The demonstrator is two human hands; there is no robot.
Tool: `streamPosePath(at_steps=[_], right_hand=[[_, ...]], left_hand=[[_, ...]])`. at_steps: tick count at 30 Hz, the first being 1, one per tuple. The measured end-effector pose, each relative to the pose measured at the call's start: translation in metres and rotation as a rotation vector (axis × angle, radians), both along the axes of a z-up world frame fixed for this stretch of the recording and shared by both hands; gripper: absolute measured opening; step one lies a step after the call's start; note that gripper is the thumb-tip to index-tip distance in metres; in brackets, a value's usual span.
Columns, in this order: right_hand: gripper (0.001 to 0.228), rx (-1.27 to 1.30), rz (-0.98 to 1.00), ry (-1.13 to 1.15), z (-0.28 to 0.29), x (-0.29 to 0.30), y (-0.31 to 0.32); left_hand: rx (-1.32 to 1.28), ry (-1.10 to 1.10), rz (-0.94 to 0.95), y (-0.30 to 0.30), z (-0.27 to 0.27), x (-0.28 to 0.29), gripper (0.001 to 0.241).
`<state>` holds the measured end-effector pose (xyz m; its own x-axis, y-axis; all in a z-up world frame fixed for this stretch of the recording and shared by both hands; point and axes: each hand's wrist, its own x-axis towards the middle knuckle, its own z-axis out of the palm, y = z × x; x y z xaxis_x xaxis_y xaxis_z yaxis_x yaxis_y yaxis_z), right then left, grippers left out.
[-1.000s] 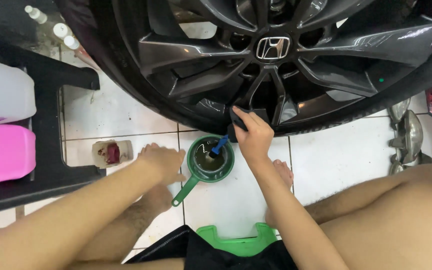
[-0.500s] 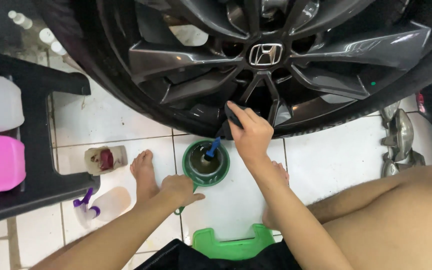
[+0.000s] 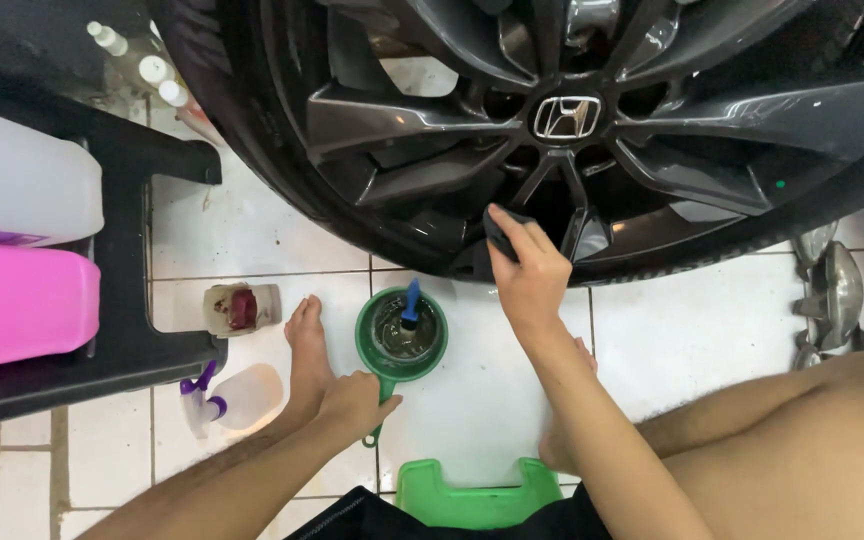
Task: The person sits on a low stool and wipes a black Honda car wheel with a dark cloth. They repeatedly dip the cloth into a green bucket of liquid and clean the spokes and rim of the wheel.
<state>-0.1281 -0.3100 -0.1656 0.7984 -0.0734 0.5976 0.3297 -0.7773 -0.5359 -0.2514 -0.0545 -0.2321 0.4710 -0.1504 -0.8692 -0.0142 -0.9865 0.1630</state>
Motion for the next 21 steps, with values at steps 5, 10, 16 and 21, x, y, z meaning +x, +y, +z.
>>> streamPosePath(at_steps=[5, 10, 16, 21], right_hand=[[0.048, -0.003, 0.136, 0.339, -0.049, -0.015, 0.003], [0.040, 0.096, 0.097, 0.253, -0.023, -0.011, 0.006], [0.034, 0.043, -0.051, 0.083, 0.031, 0.015, 0.006], [0.042, -0.032, -0.004, 0.229, -0.028, -0.003, 0.014]], left_hand=[[0.107, 0.400, -0.083, -0.008, 0.073, 0.058, 0.090], [0.272, 0.226, 0.010, 0.013, 0.197, 0.171, 0.062], [0.593, -0.642, 0.036, 0.091, 0.291, 0.256, 0.124], [0.219, -0.928, 0.286, 0.092, 0.319, 0.260, 0.104]])
